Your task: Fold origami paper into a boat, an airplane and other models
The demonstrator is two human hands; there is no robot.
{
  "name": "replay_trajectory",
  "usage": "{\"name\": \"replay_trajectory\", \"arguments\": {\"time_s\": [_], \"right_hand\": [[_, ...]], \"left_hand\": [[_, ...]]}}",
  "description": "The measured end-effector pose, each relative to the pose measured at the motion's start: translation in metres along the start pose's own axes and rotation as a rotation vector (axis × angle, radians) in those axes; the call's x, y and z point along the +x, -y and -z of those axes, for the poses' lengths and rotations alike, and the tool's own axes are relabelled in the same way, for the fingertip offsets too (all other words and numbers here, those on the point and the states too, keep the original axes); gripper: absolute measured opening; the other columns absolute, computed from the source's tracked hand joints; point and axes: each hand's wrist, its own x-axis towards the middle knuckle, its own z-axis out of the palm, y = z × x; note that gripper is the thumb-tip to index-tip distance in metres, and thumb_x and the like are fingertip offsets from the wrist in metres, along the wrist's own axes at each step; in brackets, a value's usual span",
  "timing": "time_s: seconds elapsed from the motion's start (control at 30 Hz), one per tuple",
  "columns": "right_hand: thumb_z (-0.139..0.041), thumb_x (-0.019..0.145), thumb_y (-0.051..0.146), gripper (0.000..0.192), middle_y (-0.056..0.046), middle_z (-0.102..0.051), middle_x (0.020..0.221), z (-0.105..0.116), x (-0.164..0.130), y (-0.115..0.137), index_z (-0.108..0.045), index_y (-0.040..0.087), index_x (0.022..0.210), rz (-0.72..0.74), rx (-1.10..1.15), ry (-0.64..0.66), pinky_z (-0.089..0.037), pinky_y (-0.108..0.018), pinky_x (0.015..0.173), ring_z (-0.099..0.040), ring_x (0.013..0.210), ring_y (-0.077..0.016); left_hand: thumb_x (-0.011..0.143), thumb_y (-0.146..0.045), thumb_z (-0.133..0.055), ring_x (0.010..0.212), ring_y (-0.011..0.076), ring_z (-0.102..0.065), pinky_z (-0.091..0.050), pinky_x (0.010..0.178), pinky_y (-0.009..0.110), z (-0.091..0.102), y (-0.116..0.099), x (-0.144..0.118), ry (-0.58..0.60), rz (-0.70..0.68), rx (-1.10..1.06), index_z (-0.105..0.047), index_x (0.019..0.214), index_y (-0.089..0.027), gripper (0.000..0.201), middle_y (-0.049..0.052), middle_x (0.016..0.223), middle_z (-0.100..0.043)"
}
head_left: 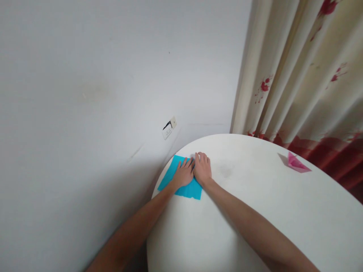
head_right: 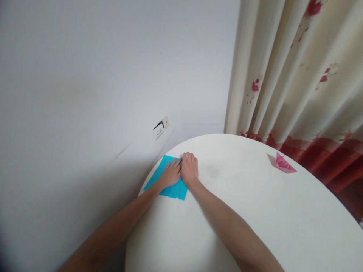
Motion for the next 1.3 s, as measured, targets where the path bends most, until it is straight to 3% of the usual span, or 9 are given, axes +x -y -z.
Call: {"name": "replay_trajectory", "arguments": {"time_s": [0.13, 0.23, 0.37, 0.57, 0.67, 0.8, 1.0, 1.13, 1.3], "right_hand": [[-0.027, 0.103, 0.022, 0.055, -0.02, -0.036, 0.161, -0.019, -0.008, 0.011, -0.034, 0.004, 0.155, 0.077, -0.008, 0.095, -0.019, -0.045, 0.121, -0.028, 0.15, -0.0272], [-0.033, 0.103, 0.035, 0.063, -0.019, -0.028, 0.164, -0.025, -0.009, 0.003, -0.033, 0.001, 0.155, 0.08, -0.019, 0.157, -0.011, -0.049, 0.124, -0.021, 0.153, -0.0297], [-0.031, 0.102, 0.047, 0.072, -0.018, -0.02, 0.167, -0.019, -0.008, -0.018, -0.026, 0.002, 0.158, 0.023, -0.037, 0.186, -0.007, -0.051, 0.124, -0.015, 0.155, -0.0296], [-0.027, 0.103, 0.049, 0.073, -0.016, -0.016, 0.168, -0.006, -0.013, -0.036, -0.022, 0.003, 0.16, -0.015, -0.073, 0.206, -0.004, -0.051, 0.124, -0.011, 0.156, -0.027], [-0.028, 0.103, 0.047, 0.074, -0.018, -0.016, 0.168, -0.003, -0.018, -0.037, -0.021, 0.001, 0.159, -0.028, -0.072, 0.2, -0.004, -0.051, 0.124, -0.011, 0.156, -0.0282], [-0.03, 0.103, 0.047, 0.073, -0.018, -0.018, 0.167, 0.001, -0.032, -0.039, -0.019, 0.002, 0.16, -0.027, -0.043, 0.169, -0.005, -0.051, 0.124, -0.013, 0.156, -0.0294], [-0.029, 0.105, 0.046, 0.066, -0.018, -0.028, 0.165, 0.011, -0.047, -0.051, -0.031, 0.006, 0.157, -0.106, 0.128, -0.025, -0.019, -0.043, 0.122, -0.023, 0.153, -0.0282], [-0.033, 0.105, 0.037, 0.056, -0.022, -0.04, 0.158, 0.013, -0.052, -0.057, -0.046, 0.003, 0.148, -0.13, 0.243, -0.156, -0.023, -0.042, 0.122, -0.032, 0.149, -0.0295], [-0.032, 0.105, 0.036, 0.053, -0.02, -0.048, 0.152, 0.014, -0.055, -0.06, -0.053, 0.007, 0.143, -0.125, 0.306, -0.202, -0.028, -0.043, 0.121, -0.039, 0.144, -0.0293]], "left_hand": [[0.098, -0.024, -0.04, 0.15, 0.0277, -0.034, -0.021, 0.124, 0.048, 0.005, 0.019, 0.001, 0.019, 0.0, 0.006, -0.051, 0.147, -0.019, 0.05, 0.012, 0.158, -0.044], [0.1, -0.033, -0.04, 0.152, 0.0301, -0.028, -0.016, 0.124, 0.053, 0.011, 0.036, 0.0, 0.026, 0.062, 0.057, -0.044, 0.152, -0.018, 0.054, 0.012, 0.163, -0.035], [0.1, -0.048, -0.039, 0.154, 0.0342, -0.02, -0.012, 0.123, 0.059, 0.018, 0.058, -0.003, 0.03, 0.188, 0.116, -0.036, 0.155, -0.019, 0.062, 0.013, 0.165, -0.028], [0.1, -0.046, -0.036, 0.152, 0.0373, -0.027, -0.024, 0.119, 0.058, 0.031, 0.082, 0.003, 0.043, 0.282, 0.135, -0.037, 0.153, -0.012, 0.063, 0.019, 0.163, -0.032], [0.098, -0.041, -0.041, 0.149, 0.0325, -0.035, -0.028, 0.119, 0.048, 0.039, 0.082, 0.01, 0.031, 0.244, 0.122, -0.037, 0.152, -0.009, 0.064, 0.021, 0.159, -0.038], [0.095, -0.039, -0.05, 0.149, 0.028, -0.033, -0.028, 0.121, 0.04, 0.05, 0.073, 0.02, 0.008, 0.147, 0.099, -0.033, 0.155, -0.011, 0.068, 0.016, 0.161, -0.038], [0.094, -0.033, -0.062, 0.117, 0.0246, -0.062, -0.046, 0.107, 0.041, 0.062, 0.061, 0.036, 0.13, 0.161, 0.067, -0.063, 0.128, -0.019, 0.037, 0.009, 0.123, -0.068], [0.096, -0.037, -0.064, 0.108, 0.0239, -0.065, -0.055, 0.094, 0.046, 0.064, 0.059, 0.044, 0.222, 0.228, 0.074, -0.063, 0.122, -0.016, 0.033, 0.01, 0.123, -0.065], [0.097, -0.037, -0.064, 0.105, 0.023, -0.066, -0.057, 0.089, 0.044, 0.066, 0.059, 0.051, 0.25, 0.233, 0.07, -0.061, 0.125, -0.016, 0.036, 0.01, 0.124, -0.064]]}}
